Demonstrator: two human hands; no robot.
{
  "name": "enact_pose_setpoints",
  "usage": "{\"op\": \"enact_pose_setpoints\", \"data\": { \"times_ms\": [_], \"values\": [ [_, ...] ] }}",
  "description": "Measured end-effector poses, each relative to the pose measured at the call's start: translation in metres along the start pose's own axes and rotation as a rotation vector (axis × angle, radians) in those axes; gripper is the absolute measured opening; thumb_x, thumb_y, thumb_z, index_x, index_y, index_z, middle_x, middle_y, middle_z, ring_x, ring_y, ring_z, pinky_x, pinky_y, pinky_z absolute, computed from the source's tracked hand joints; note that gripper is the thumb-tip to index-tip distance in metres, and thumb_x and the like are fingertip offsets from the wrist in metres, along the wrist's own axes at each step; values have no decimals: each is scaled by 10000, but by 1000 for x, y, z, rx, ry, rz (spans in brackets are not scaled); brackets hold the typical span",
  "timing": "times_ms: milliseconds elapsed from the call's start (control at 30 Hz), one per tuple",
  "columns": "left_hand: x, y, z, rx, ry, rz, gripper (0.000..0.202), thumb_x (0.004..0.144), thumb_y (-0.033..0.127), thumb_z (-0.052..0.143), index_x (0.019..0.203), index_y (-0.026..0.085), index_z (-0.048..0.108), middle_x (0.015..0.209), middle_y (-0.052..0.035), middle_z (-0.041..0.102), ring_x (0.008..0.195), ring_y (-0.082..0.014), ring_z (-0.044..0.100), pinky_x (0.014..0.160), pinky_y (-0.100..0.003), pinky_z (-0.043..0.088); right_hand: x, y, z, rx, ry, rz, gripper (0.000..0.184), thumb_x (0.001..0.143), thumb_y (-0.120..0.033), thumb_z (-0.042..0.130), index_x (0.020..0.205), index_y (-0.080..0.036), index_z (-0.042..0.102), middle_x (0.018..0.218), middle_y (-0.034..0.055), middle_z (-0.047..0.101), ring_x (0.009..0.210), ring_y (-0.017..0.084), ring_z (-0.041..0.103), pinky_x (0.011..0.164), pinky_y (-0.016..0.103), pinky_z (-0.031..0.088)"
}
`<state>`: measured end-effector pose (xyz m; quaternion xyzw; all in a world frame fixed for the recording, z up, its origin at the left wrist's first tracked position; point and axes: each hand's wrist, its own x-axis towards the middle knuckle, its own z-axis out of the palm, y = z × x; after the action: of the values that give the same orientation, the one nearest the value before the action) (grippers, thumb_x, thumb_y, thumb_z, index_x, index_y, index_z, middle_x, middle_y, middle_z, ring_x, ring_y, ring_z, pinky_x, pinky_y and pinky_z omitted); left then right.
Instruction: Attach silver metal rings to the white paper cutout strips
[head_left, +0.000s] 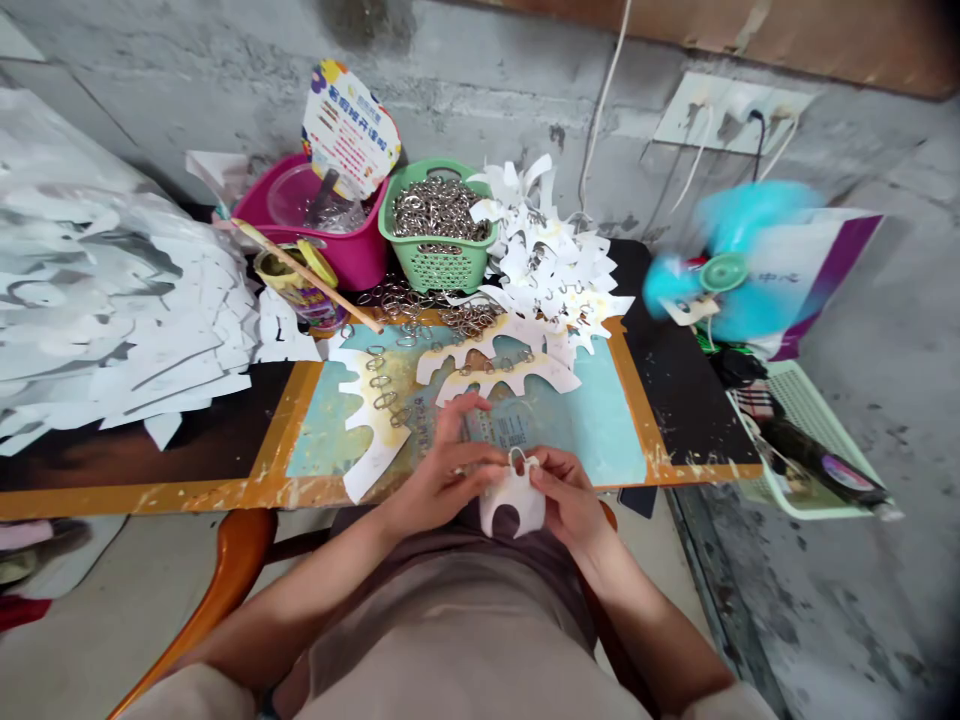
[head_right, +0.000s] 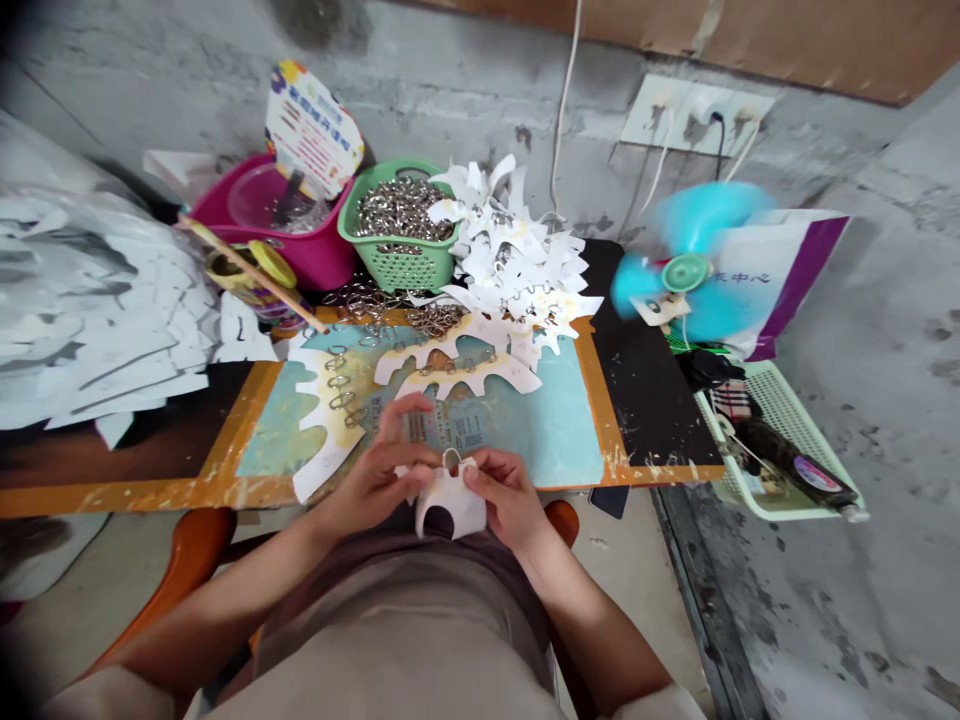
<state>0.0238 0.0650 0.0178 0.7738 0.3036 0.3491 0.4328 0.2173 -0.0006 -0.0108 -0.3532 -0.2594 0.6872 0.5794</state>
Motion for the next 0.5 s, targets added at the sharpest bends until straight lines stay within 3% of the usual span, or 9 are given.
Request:
{"op": "enact_pose_setpoints", "data": {
  "times_ms": [67,133,167,200,267,300,367,433,500],
  "values": [
    [-15,2,4,-45,409,-23,441,986,511,415,957,210,736,1190,-125,600,1171,-261,531,1003,-394,451,2,-1,-4,-5,58,-16,245,695,-367,851,692,-175,699,690,4,639,577,95,501,558,214,378],
    [-31,6,11,-184,637,-42,442,982,511,431,832,202,710,898,-74,645,880,-200,599,801,-315,504,3,-4,-6,-29,95,-20,255,678,-378,859,705,-175,708,691,5,642,575,97,503,557,216,386],
    [-38,9,16,-273,525,-106,428,963,499,491,741,190,686,741,-45,627,740,-170,585,707,-279,489,4,-5,-6,-45,107,-20,264,674,-388,859,708,-174,707,687,5,639,572,99,500,552,217,386],
    [-43,11,22,-369,279,-220,453,946,514,524,691,173,680,659,-39,621,643,-150,567,627,-260,464,4,-6,-6,-62,114,-22,278,672,-402,857,710,-173,703,684,6,635,573,102,499,550,220,387],
    [-47,15,36,-638,-83,-487,541,924,616,497,760,146,709,675,-65,659,571,-139,566,539,-248,430,4,-5,-5,-96,123,-31,312,671,-436,851,712,-172,689,684,8,626,573,106,493,542,223,384],
    [-45,15,42,-766,-103,-586,554,902,651,508,822,142,712,716,-74,673,573,-139,574,519,-242,422,3,-4,-5,-114,119,-32,323,676,-447,846,716,-172,681,684,6,620,568,103,486,535,222,378],
    [-38,13,52,-911,117,-654,463,844,609,634,837,149,688,721,-44,651,587,-124,561,512,-222,409,2,-3,-8,-157,105,-24,330,698,-455,830,719,-172,662,674,-1,599,548,93,464,521,217,362],
    [-31,8,56,-857,327,-598,362,799,481,747,711,145,646,637,-2,596,572,-96,514,537,-209,399,0,-5,-13,-207,64,-8,371,702,-507,811,739,-173,656,696,8,601,563,105,487,539,230,388],
    [-26,4,55,-721,373,-538,371,803,411,762,608,137,604,568,15,560,553,-83,480,565,-210,394,-1,-12,-20,-246,-8,-9,517,691,-663,742,843,-172,683,788,56,639,663,167,566,614,287,459]
  ]
}}
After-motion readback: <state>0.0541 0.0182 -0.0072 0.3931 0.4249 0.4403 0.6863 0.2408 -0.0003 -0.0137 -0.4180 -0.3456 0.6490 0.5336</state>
